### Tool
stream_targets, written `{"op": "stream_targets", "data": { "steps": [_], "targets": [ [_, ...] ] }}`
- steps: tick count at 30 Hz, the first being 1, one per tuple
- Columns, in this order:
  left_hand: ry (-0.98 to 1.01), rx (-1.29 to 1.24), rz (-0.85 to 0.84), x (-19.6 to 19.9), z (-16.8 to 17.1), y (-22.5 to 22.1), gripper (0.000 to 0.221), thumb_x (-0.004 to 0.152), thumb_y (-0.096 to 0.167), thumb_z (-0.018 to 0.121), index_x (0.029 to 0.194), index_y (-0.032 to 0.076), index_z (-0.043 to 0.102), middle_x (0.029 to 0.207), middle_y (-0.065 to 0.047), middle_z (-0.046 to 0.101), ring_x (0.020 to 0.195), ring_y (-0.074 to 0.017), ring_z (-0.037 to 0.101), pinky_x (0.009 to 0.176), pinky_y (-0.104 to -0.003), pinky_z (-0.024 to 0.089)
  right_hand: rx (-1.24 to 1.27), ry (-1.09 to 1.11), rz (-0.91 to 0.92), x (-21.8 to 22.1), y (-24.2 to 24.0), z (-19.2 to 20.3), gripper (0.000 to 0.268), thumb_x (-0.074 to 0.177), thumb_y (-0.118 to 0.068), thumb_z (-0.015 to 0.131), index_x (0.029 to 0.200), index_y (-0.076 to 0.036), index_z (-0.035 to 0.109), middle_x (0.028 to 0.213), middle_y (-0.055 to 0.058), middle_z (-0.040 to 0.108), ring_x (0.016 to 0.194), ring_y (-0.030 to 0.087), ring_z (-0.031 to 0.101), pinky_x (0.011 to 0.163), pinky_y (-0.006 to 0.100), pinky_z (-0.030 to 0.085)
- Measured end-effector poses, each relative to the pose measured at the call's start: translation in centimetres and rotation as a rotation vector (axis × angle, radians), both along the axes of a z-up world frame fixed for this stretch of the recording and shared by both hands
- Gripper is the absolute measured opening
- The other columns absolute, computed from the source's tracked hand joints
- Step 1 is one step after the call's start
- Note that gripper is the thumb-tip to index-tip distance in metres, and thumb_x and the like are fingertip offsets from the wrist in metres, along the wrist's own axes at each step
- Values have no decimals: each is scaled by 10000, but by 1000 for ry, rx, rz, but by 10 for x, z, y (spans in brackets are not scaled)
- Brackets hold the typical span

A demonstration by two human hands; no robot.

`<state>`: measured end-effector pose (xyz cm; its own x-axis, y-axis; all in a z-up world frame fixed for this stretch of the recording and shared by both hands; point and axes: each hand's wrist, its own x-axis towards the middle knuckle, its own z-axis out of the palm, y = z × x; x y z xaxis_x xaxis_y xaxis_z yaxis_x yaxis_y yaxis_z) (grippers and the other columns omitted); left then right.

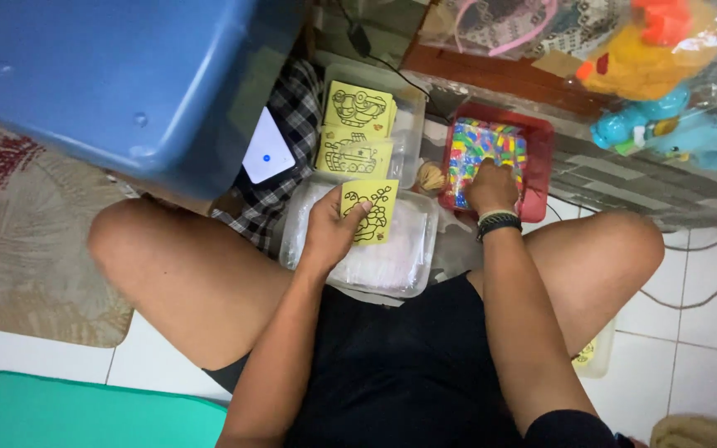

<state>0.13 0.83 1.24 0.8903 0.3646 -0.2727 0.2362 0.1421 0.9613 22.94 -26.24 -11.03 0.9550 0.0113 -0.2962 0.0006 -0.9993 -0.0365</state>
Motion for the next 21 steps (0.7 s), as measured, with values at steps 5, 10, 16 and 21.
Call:
{"op": "stream_targets", "data": {
  "steps": [5,10,16,21],
  "targets": [
    [-14,-6,29,-2,2,1,260,879,124,751,1100,-8,715,735,-118,700,711,-158,605,660,-330,543,-22,36,47,0,5,2,331,876,-170,642,1146,-6,741,1065,263,702,1040,510,699,831,643,559],
    [-5,-11,48,-1,-5,0,281,878,123,745,1133,6,725,740,-111,711,714,-150,615,675,-332,556,-64,183,91,-6,-2,26,425,827,-276,709,1175,-36,757,1194,287,711,1197,491,647,946,632,528],
    [-2,31,7,-2,-7,-6,291,883,164,751,1145,36,736,755,-130,737,721,-163,664,664,-356,561,157,257,38,-34,35,76,545,870,-362,737,1267,5,669,1294,289,682,1330,471,549,1095,584,456],
    [-28,40,12,-3,-9,-6,295,877,152,749,1151,46,739,781,-154,754,761,-205,714,700,-380,573,-17,119,159,-17,14,15,268,916,-297,646,1084,-101,720,1083,232,712,1167,478,649,950,592,555]
  ]
}}
